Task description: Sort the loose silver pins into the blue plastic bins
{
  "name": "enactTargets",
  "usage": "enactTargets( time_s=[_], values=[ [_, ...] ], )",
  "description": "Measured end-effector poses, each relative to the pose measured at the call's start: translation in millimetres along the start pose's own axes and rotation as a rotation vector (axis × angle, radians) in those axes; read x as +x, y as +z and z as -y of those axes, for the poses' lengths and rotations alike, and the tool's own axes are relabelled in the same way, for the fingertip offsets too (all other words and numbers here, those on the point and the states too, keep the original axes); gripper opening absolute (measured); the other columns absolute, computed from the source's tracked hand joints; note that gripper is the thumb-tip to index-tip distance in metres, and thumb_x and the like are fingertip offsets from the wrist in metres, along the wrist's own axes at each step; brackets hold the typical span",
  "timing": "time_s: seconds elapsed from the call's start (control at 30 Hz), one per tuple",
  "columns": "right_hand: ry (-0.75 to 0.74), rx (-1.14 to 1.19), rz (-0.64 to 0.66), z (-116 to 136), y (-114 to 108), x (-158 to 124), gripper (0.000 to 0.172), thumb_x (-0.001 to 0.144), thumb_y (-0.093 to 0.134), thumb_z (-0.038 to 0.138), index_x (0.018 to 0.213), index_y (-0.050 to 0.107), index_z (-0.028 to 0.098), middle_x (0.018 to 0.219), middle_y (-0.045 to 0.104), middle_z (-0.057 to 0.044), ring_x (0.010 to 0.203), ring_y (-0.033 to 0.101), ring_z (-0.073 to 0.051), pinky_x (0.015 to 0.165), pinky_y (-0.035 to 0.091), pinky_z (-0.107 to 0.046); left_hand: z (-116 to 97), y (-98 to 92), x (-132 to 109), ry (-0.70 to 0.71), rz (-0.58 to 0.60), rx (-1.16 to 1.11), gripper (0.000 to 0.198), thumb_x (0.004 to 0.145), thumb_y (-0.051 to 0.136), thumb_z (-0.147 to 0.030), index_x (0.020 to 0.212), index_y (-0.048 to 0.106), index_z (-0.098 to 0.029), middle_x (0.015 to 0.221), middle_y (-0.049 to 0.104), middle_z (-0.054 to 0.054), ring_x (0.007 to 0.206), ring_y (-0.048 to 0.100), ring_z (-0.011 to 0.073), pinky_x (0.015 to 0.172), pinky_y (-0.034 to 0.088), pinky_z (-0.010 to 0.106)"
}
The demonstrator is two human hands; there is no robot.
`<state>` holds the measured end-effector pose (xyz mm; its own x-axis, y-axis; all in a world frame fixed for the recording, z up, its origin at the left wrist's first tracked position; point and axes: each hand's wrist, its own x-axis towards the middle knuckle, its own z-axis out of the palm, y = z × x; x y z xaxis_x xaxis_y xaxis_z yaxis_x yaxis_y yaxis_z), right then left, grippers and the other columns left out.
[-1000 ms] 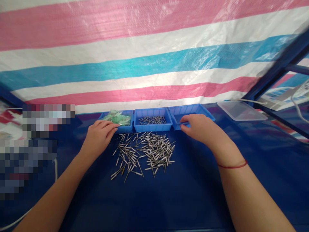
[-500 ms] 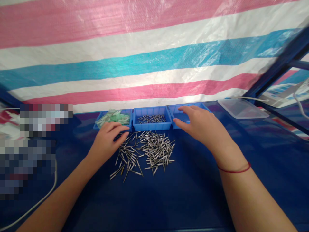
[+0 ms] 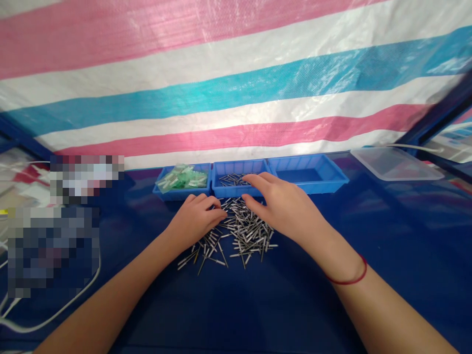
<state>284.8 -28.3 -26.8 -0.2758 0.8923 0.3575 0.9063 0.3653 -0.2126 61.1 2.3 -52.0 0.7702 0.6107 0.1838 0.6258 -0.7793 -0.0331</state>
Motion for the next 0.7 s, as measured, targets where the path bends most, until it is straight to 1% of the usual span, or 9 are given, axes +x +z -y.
enactTargets(
  time_s=[0.17,0.3,0.4,0.5,0.6,0.7],
  values=[
    [-0.037,0.027,0.04,8,10,-1,0.036,0.09,0.047,0.036,0.118,0.059,0.019,0.103,0.066,-0.008,0.068,0.062,-0.017,0.063,0.047,-0.03,-3,3.1,0,0.02,-0.004,0.035,0.024,0.096,0.043,-0.031,0.092,0.064,-0.021,0.096,0.06,0.003,0.086,0.05,0.0175,0.071,0.028,0.033],
    [-0.113,0.066,0.07,15,21,-3,0.027,0.089,0.048,0.034,0.104,0.066,0.02,0.091,0.067,-0.008,0.078,0.064,-0.019,0.066,0.047,-0.028,-3,4.3,-1,-0.009,-0.023,0.093,0.024,0.097,0.04,-0.028,0.091,0.061,-0.017,0.094,0.058,0.005,0.085,0.051,0.0189,0.07,0.029,0.033],
    [-0.142,0.095,0.119,20,29,-3,0.023,0.088,0.05,0.031,0.096,0.068,0.021,0.089,0.065,-0.007,0.079,0.064,-0.018,0.065,0.047,-0.027,-2,1.7,-3,-0.034,-0.057,0.097,0.024,0.097,0.037,-0.026,0.092,0.058,-0.016,0.093,0.058,0.006,0.084,0.051,0.0199,0.07,0.03,0.034],
    [-0.132,0.117,0.136,26,35,-4,0.024,0.09,0.048,0.029,0.091,0.069,0.019,0.088,0.064,-0.007,0.077,0.064,-0.018,0.065,0.047,-0.028,-2,-3.4,-6,-0.047,-0.091,0.068,0.023,0.098,0.035,-0.024,0.094,0.057,-0.016,0.092,0.057,0.006,0.085,0.051,0.0199,0.072,0.031,0.034],
    [-0.116,0.147,0.112,30,37,-4,0.026,0.091,0.046,0.029,0.087,0.07,0.019,0.088,0.063,-0.007,0.075,0.063,-0.017,0.067,0.048,-0.029,-2,-8.4,-9,-0.072,-0.098,0.017,0.025,0.098,0.033,-0.025,0.095,0.056,-0.016,0.095,0.058,0.007,0.088,0.052,0.0204,0.074,0.033,0.034],
    [-0.102,0.204,0.074,33,36,-4,0.026,0.091,0.046,0.029,0.089,0.069,0.019,0.092,0.063,-0.007,0.077,0.063,-0.017,0.072,0.048,-0.03,-1,-11.8,-12,-0.101,-0.124,-0.145,0.025,0.099,0.032,-0.025,0.098,0.055,-0.016,0.1,0.059,0.007,0.094,0.053,0.0195,0.078,0.036,0.033]
  ],
)
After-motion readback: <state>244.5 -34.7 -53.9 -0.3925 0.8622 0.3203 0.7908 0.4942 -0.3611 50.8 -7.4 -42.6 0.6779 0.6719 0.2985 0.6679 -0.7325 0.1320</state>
